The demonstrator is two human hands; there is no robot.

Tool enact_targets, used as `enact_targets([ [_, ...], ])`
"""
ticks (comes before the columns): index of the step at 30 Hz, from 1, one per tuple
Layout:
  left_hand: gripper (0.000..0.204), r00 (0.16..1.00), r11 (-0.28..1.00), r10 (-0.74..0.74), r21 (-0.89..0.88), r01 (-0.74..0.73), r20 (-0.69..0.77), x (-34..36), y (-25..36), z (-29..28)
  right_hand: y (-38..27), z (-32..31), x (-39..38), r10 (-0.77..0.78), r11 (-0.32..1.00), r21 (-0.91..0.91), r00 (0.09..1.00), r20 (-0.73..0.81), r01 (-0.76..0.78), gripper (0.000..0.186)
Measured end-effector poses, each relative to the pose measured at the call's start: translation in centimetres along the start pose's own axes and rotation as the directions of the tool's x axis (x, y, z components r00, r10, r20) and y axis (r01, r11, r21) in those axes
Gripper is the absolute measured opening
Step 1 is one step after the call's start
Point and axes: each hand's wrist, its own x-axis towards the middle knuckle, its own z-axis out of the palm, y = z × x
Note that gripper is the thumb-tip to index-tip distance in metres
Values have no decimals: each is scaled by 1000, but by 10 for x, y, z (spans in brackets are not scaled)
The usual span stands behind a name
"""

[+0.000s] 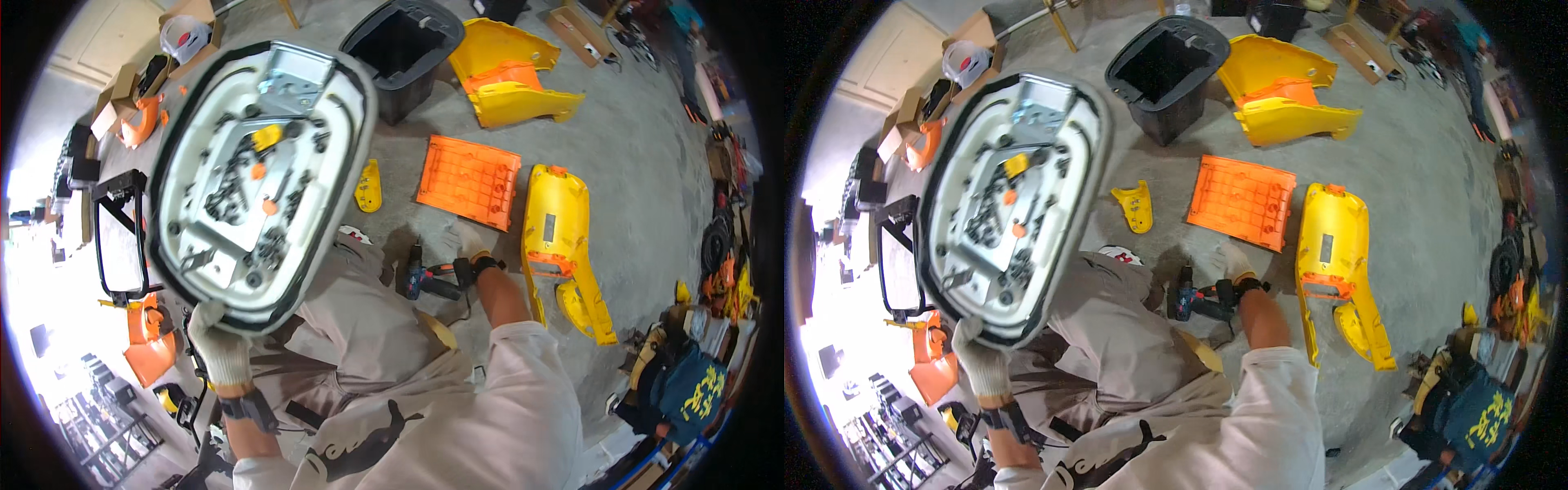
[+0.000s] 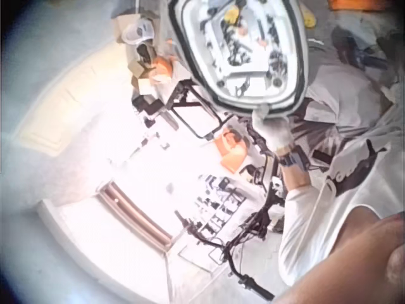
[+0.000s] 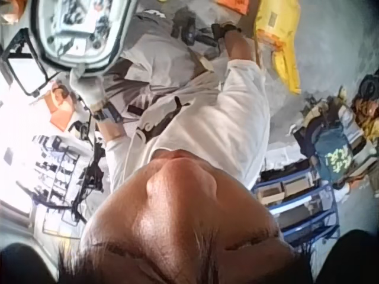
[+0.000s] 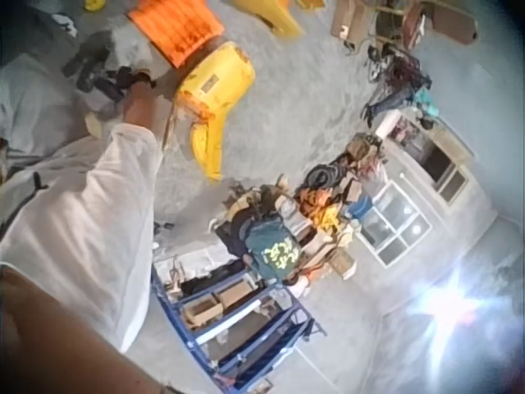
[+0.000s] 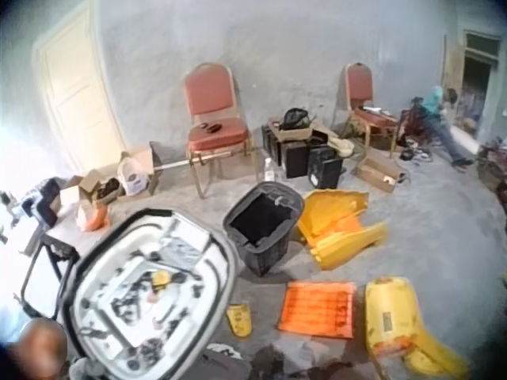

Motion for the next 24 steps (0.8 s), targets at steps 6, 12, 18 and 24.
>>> enact_targets([
  [6,11,992,988,118,-92,-122,-45,-29,10,-74,10,30,66,73,944,330,966,-246,13,33],
  [12,7,859,979,203,110,-171,-470,-42,9,-107,-28,44,100,-171,927,276,940,-296,256,49],
  [18,15,798,980,164,6,-198,-580,-53,-2,-116,-60,57,131,-515,-22,-958,818,255,285,58],
  [24,12,621,903,420,370,-217,-662,-112,-16,-128,3,80,123,-340,-184,-982,940,28,-38,55],
])
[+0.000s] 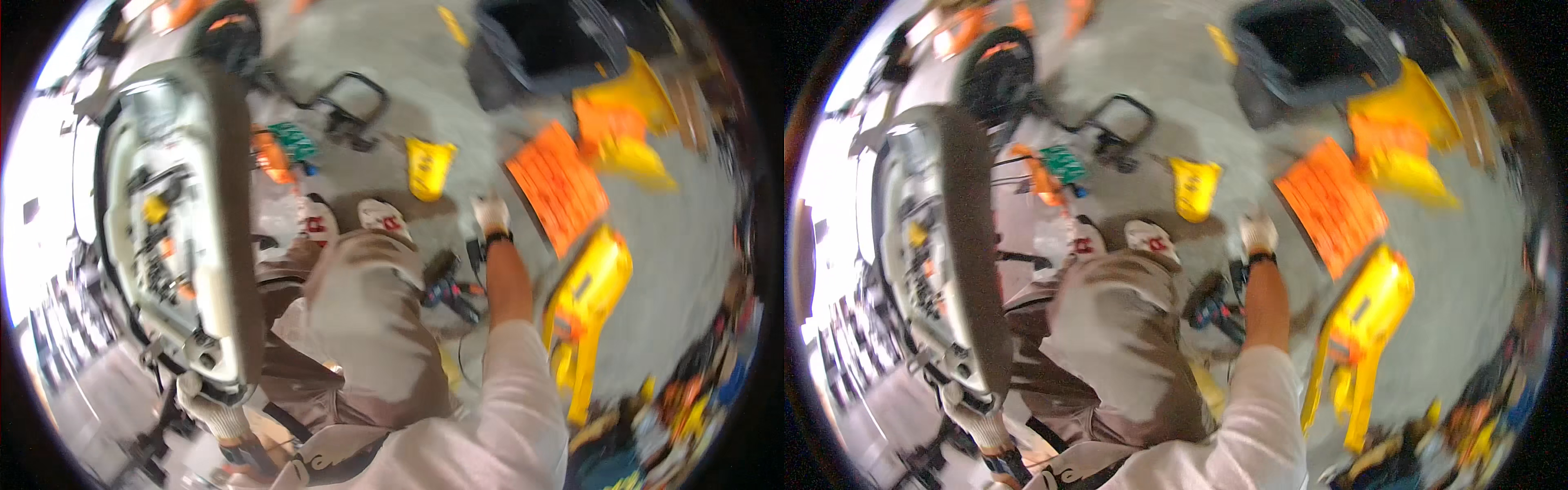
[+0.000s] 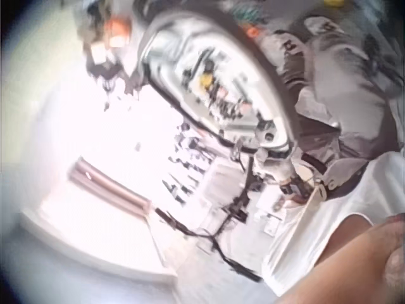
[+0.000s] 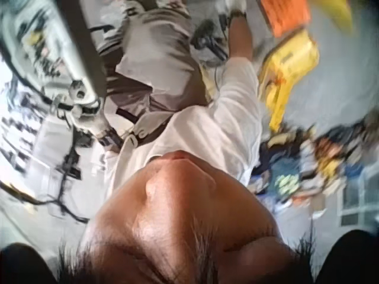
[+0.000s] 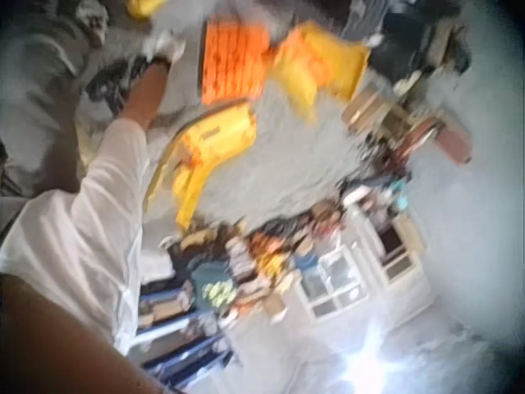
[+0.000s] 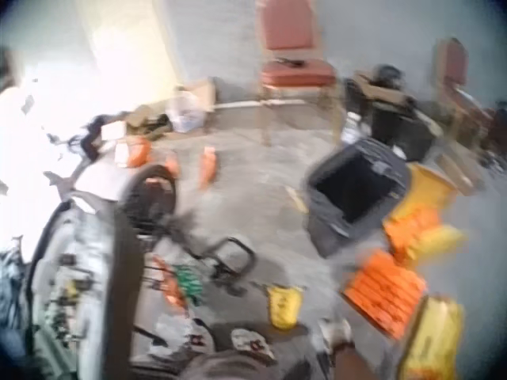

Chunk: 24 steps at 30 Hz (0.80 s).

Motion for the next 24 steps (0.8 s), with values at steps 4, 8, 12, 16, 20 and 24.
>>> enact_targets([
  [4,2,933,867,-360,-374,328,-15,-31,11,-45,25,17,-37,-296,579,-686,898,325,440,37],
  [8,25,852,741,-377,-434,512,363,-22,22,-79,-43,-26,-101,-171,865,480,985,5,147,24],
  [12,16,842,685,-504,-504,526,195,-2,20,-122,-157,-157,-244,-469,381,851,869,-158,361,21],
  [16,13,852,662,-415,-536,523,319,7,5,-163,-244,-254,-413,-644,347,704,703,-301,619,20],
  [20,8,861,624,-397,-594,508,319,-9,3,-195,-297,-267,-532,-997,-10,435,26,-78,900,25],
  [24,30,857,587,-373,-625,514,355,-20,-4,-194,-344,-243,-569,-974,-195,272,-220,62,942,28],
])
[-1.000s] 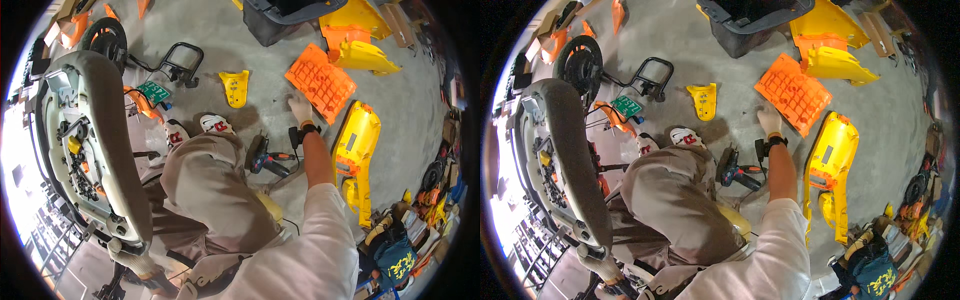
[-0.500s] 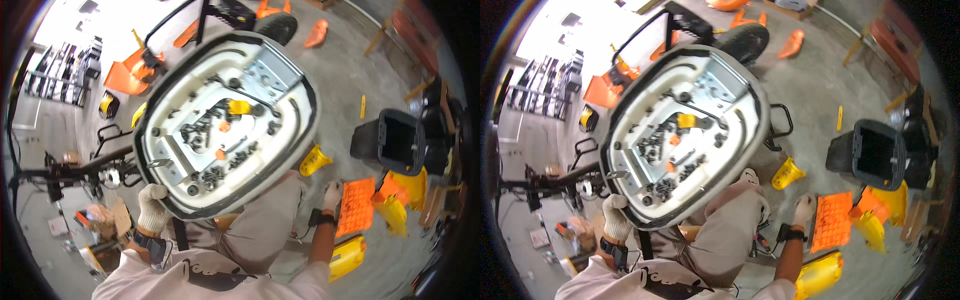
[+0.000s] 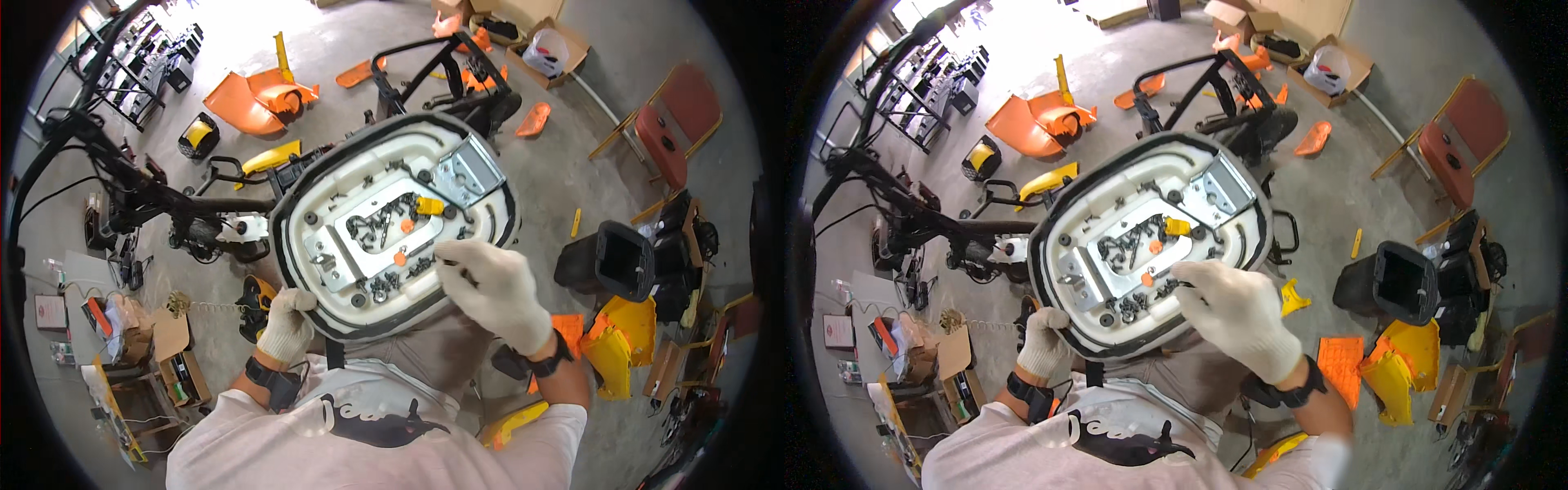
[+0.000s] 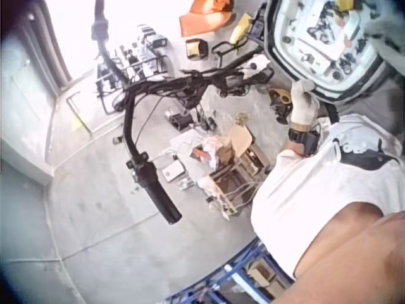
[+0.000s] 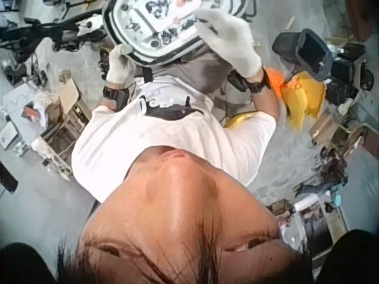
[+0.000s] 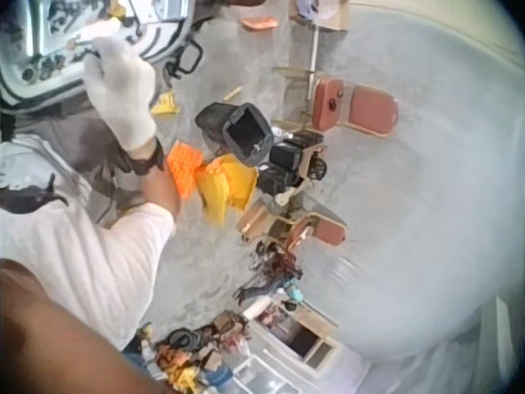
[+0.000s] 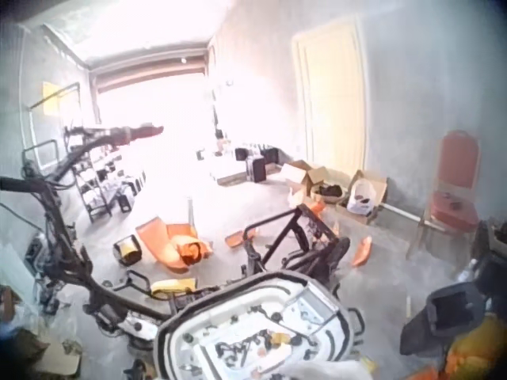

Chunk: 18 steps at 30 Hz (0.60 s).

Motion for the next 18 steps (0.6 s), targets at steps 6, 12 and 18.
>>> enact_targets([
  [6,64,985,999,47,-31,-42,167,-5,-4,-4,33,13,-5,56,998,51,941,-334,-42,36],
  [12,65,974,979,202,-28,-200,104,-6,-6,14,72,46,-28,516,730,588,845,-141,-348,72],
  [18,58,963,973,229,-16,-229,143,47,20,46,67,71,29,434,659,699,900,-50,-279,71],
])
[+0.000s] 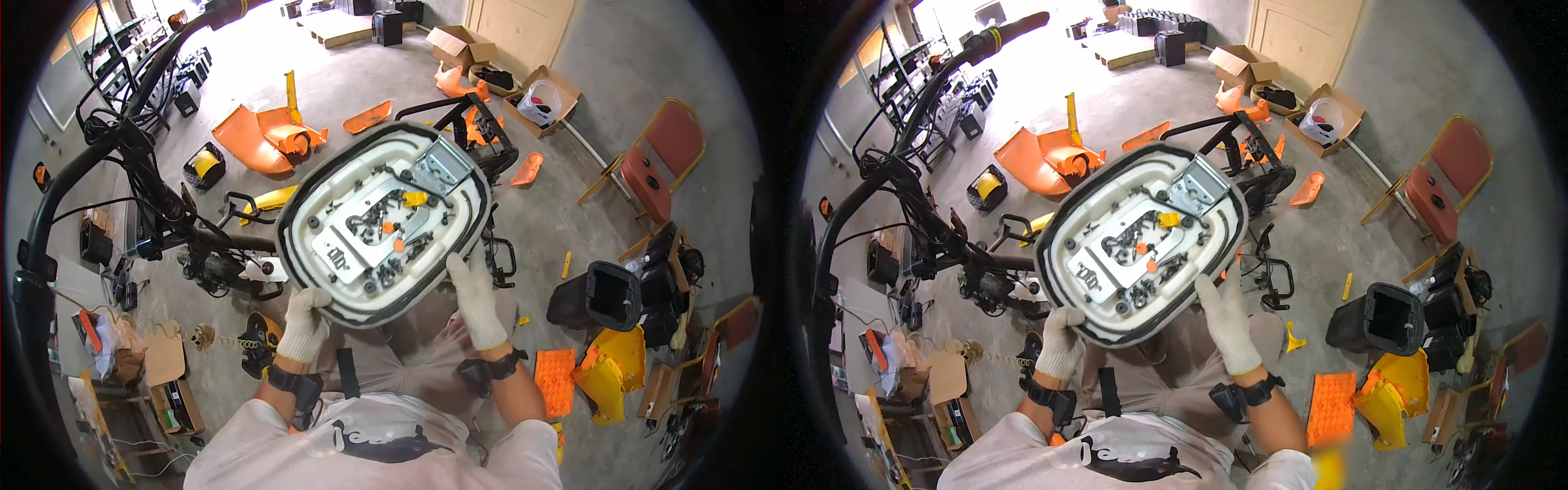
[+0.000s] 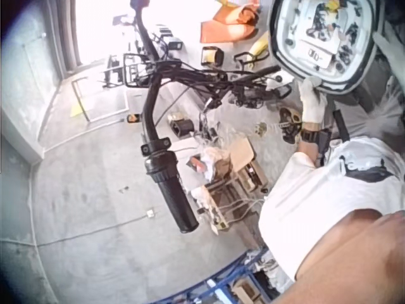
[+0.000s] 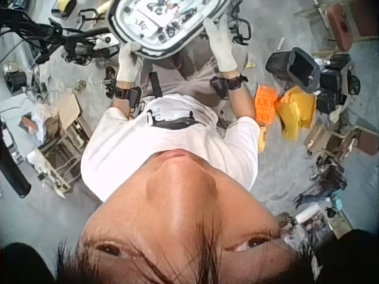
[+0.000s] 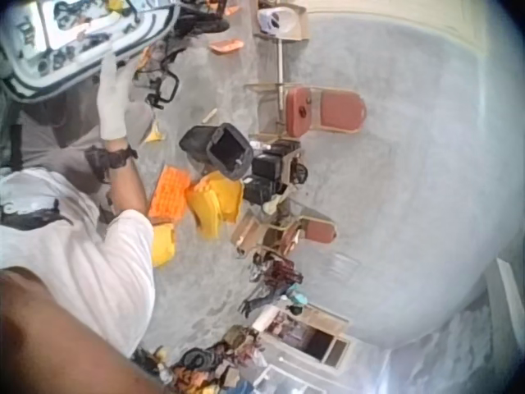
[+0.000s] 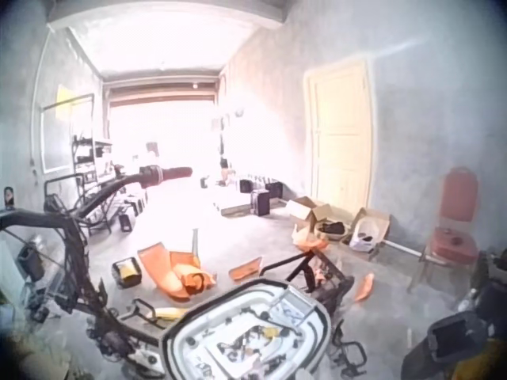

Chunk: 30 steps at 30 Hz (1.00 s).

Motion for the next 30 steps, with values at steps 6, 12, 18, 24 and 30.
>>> enact_targets([
  [6,59,989,998,60,-27,-57,134,38,-17,30,-22,-8,43,13,990,-137,995,-97,-27,68],
  [12,75,998,998,41,38,-42,37,22,-13,15,-14,1,28,-186,957,-235,981,-57,168,64],
  [18,82,999,1000,23,-13,-23,-45,-17,-4,10,1,10,5,-158,961,-238,986,-45,143,69],
  [24,71,999,991,30,-131,-34,-33,-33,-7,8,24,14,12,5,974,-228,999,-39,-13,77],
  [30,73,988,989,-83,-132,65,-134,-26,-21,6,26,8,20,128,941,-311,990,-53,-138,80],
])
